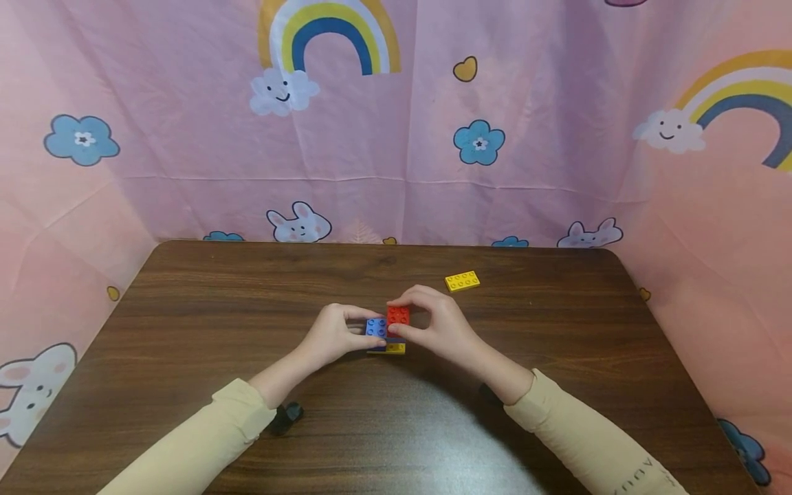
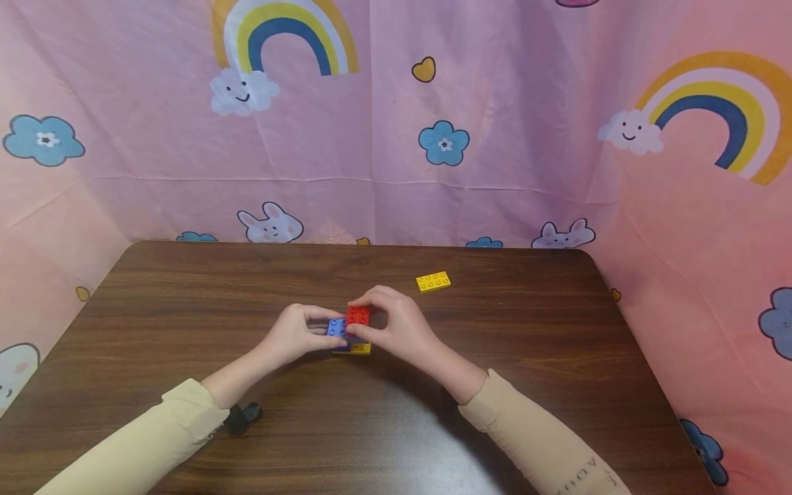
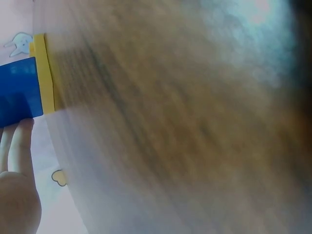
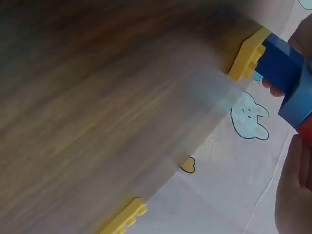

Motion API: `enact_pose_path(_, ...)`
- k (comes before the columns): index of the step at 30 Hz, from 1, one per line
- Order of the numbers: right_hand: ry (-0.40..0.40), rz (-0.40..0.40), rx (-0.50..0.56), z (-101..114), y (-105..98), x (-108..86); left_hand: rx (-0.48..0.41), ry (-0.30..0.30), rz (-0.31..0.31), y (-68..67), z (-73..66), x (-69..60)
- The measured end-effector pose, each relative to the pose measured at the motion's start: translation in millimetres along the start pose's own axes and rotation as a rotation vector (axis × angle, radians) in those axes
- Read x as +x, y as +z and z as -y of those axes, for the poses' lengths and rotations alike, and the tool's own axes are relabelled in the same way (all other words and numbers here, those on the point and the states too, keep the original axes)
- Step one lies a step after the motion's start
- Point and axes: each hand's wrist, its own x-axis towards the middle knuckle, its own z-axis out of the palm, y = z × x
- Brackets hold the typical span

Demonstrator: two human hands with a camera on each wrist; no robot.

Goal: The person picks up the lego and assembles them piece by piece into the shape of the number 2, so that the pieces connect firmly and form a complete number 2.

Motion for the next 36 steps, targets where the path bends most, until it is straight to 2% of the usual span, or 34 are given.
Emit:
enact_pose_path(6, -0.027, 0.011, -0.01, 2.1, -0.9, 3.1, 0.014, 0.006, -0.002, -0.6, -0.5, -0.3)
enact_pose_path(12, -0.016, 0.027, -0.047, 6.4, -2.1, 4.6, 0.024, 0.014, -0.008, -1.4, -0.7, -0.3)
enact_pose_path(19, -0.057, -0.022, -0.103, 4.8, 1.4, 1.4, 0.014, 0.005, -0.013, -1.7, -4.1, -1.3)
enact_pose_path(24, -0.054, -0.048, -0.07, 2.8, 2.5, -0.8, 0.008, 0.011, -0.015, -1.8, -3.4, -1.4)
enact_pose_path(31, 0.002, -0.04, 0.086, -0.5, 4.3, -2.7, 0.008, 0.013, -0.015, -0.8, -2.1, -1.3)
enact_pose_path(33, 0.01, -0.04, 0.095, -1.0, 4.3, -3.0, 0.008, 0.016, -0.013, -0.2, -1.6, -1.2)
enact_pose_path(36, 0.001, -0.035, 0.053, -0.4, 3.9, -2.9, -0.005, 0.015, -0.008, 0.4, -0.9, -1.2)
